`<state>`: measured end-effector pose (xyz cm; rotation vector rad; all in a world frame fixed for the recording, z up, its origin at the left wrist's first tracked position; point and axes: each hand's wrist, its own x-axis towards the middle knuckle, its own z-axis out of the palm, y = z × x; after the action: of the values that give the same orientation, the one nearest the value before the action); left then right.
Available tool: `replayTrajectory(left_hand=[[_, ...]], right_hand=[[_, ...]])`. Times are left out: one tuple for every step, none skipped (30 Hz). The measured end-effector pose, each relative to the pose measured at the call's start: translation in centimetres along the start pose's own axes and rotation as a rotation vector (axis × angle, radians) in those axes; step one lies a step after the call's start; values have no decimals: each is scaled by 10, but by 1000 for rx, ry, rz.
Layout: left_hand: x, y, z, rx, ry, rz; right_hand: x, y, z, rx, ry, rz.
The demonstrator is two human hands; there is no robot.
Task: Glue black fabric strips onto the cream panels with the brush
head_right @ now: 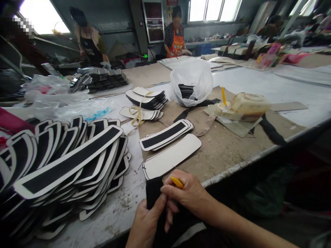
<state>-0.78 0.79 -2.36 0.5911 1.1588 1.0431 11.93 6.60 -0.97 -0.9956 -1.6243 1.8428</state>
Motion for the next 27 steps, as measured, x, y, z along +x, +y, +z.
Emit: replayTrajectory(left_hand=[[1,-3,2,-1,-16,-6],[1,-6,4,-6,-18,-8],[0,-6,5,-19,-10,-9],[-1,-6,7,-32,2,-9],[-2,-5,8,-48,11,-8],[-3,-3,9,-65,19,-4],[-5,-2,10,-81,29,-2],[-5,-1,11,-94,38,-2],[-6,0,12,-108,47,-3],[-5,1,13,-120,55,-3],[-5,1,14,-129,63,3],[-4,1,14,-133,66,11],[-2,1,15,-131,67,19],[-1,-1,16,-125,67,28],[0,-2,17,-115,65,32],[1,-5,18,-99,57,31],[2,-8,19,-82,47,25],[3,-11,21,-66,41,20],[4,-16,23,-51,36,18],[5,-20,25,-38,28,19],[6,-24,28,-28,15,22],[7,-28,32,-23,-3,26],[9,-32,35,-16,-23,29],[9,-35,38,-1,-44,30],[9,-38,40,17,-65,25],[9,-40,40,31,-81,17],[8,-43,39,47,-98,10]], right_hand=[[-1,3,3,112,-20,51],[-2,4,4,184,-25,75],[-3,3,3,211,-19,83],[-4,1,1,196,0,77],[-4,-2,-1,141,31,60],[-4,-5,-5,52,85,30],[-4,-9,-8,-59,157,-8],[-4,-11,-11,-170,233,-47],[-4,-12,-13,-255,288,-76],[-4,-12,-14,-285,308,-86],[-4,-10,-14,-245,275,-68],[-5,-8,-14,-148,201,-30],[-6,-6,-13,-25,113,16],[-7,-3,-13,85,51,53],[-7,-1,-14,153,40,76],[-8,0,-16,167,89,83],[-9,0,-18,139,181,79],[-10,-1,-21,90,291,63],[-10,-3,-24,42,382,41],[-11,-4,-27,8,436,21],[-11,-6,-29,-10,458,5],[-11,-7,-31,-13,455,-5],[-10,-7,-33,-10,446,-7],[-9,-8,-35,-7,446,-2],[-8,-8,-38,-9,460,1],[-6,-10,-43,-37,489,-10],[-3,-11,-50,-81,525,-36]])
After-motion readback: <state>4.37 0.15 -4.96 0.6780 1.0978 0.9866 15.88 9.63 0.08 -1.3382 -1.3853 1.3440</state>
